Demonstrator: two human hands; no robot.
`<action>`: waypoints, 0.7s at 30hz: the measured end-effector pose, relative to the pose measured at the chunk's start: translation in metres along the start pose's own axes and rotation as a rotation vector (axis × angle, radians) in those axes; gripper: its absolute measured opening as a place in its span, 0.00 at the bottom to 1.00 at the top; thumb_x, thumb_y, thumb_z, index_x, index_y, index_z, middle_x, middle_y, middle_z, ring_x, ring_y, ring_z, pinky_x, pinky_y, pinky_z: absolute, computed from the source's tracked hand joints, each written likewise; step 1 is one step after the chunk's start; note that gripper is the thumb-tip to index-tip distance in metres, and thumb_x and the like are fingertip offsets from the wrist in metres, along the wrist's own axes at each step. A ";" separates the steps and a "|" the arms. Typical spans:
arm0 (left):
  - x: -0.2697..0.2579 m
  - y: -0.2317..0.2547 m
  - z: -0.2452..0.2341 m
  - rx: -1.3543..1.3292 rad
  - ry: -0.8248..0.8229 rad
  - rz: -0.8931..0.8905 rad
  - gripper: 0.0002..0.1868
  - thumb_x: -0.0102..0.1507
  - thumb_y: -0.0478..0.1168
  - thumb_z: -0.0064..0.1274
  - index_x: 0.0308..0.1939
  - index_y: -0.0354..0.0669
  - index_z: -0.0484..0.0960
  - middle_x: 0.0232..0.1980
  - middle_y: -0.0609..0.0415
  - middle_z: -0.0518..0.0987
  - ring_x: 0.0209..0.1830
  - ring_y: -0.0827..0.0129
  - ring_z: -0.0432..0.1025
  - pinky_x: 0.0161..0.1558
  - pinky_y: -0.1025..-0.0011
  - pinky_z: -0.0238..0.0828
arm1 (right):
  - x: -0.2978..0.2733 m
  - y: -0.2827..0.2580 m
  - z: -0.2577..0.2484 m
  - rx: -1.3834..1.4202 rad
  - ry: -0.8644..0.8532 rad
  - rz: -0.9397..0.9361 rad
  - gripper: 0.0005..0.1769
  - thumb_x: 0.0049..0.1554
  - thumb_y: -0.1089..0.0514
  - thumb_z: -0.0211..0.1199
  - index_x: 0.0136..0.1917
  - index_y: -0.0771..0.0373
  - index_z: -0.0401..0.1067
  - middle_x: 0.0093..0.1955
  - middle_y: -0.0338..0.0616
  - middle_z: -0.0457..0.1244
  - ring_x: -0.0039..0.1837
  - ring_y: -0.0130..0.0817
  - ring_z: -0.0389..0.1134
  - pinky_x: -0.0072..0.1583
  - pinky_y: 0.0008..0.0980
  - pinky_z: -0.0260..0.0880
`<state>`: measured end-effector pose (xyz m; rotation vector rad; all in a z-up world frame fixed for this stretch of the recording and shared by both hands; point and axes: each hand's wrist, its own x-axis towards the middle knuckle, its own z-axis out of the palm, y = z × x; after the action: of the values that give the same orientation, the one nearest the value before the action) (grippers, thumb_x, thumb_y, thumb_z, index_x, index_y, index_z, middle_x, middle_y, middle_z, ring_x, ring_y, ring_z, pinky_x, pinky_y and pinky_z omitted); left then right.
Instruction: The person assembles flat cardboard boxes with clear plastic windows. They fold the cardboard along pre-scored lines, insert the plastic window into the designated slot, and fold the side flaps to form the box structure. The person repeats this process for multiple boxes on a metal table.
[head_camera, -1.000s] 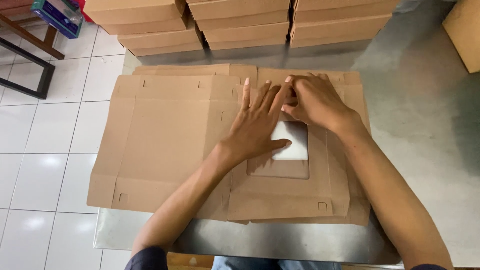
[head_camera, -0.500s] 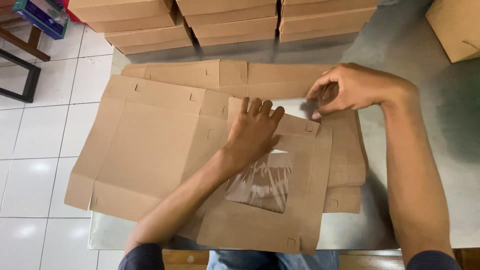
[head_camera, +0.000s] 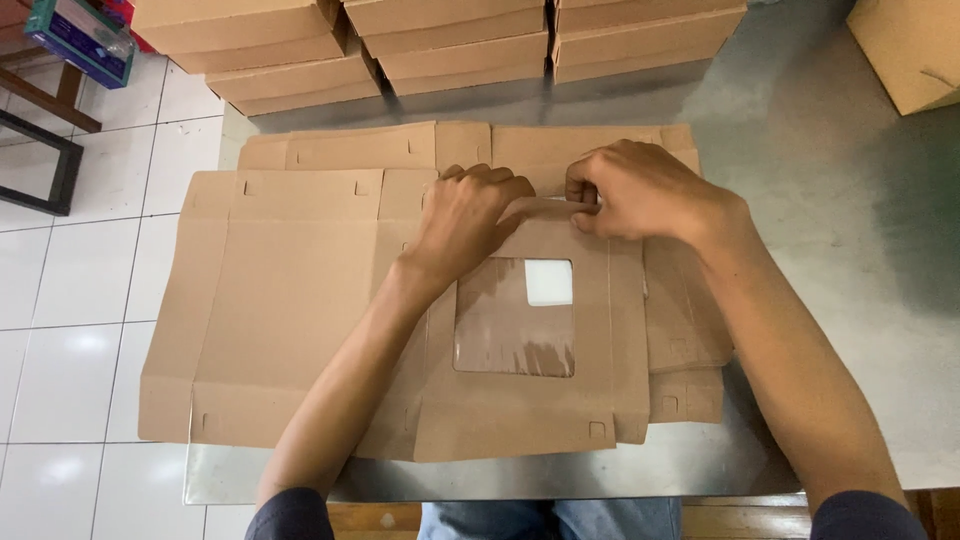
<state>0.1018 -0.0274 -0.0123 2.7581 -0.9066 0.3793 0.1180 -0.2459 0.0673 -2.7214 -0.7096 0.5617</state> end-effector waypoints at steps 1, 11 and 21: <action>0.001 -0.001 0.001 0.037 0.054 0.010 0.13 0.54 0.41 0.70 0.40 0.58 0.85 0.33 0.63 0.81 0.35 0.67 0.77 0.40 0.67 0.72 | 0.003 0.004 0.004 -0.049 0.054 -0.027 0.08 0.50 0.54 0.70 0.37 0.60 0.77 0.32 0.40 0.67 0.40 0.44 0.73 0.44 0.43 0.71; -0.027 0.082 -0.012 0.295 -0.245 -0.109 0.49 0.54 0.66 0.64 0.65 0.32 0.71 0.65 0.33 0.75 0.66 0.41 0.69 0.62 0.46 0.67 | 0.005 0.013 0.016 -0.029 -0.037 -0.013 0.10 0.50 0.57 0.65 0.29 0.58 0.70 0.31 0.42 0.65 0.39 0.47 0.71 0.45 0.46 0.70; -0.029 0.097 -0.016 0.195 -0.506 -0.173 0.46 0.66 0.72 0.36 0.78 0.45 0.59 0.73 0.27 0.60 0.74 0.31 0.56 0.62 0.38 0.63 | -0.003 0.050 -0.005 0.424 -0.047 0.155 0.16 0.54 0.50 0.71 0.38 0.67 0.82 0.33 0.51 0.69 0.37 0.42 0.69 0.43 0.42 0.70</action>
<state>0.0181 -0.0841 0.0055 3.1485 -0.7471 -0.2924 0.1385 -0.2902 0.0551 -2.3813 -0.3404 0.7206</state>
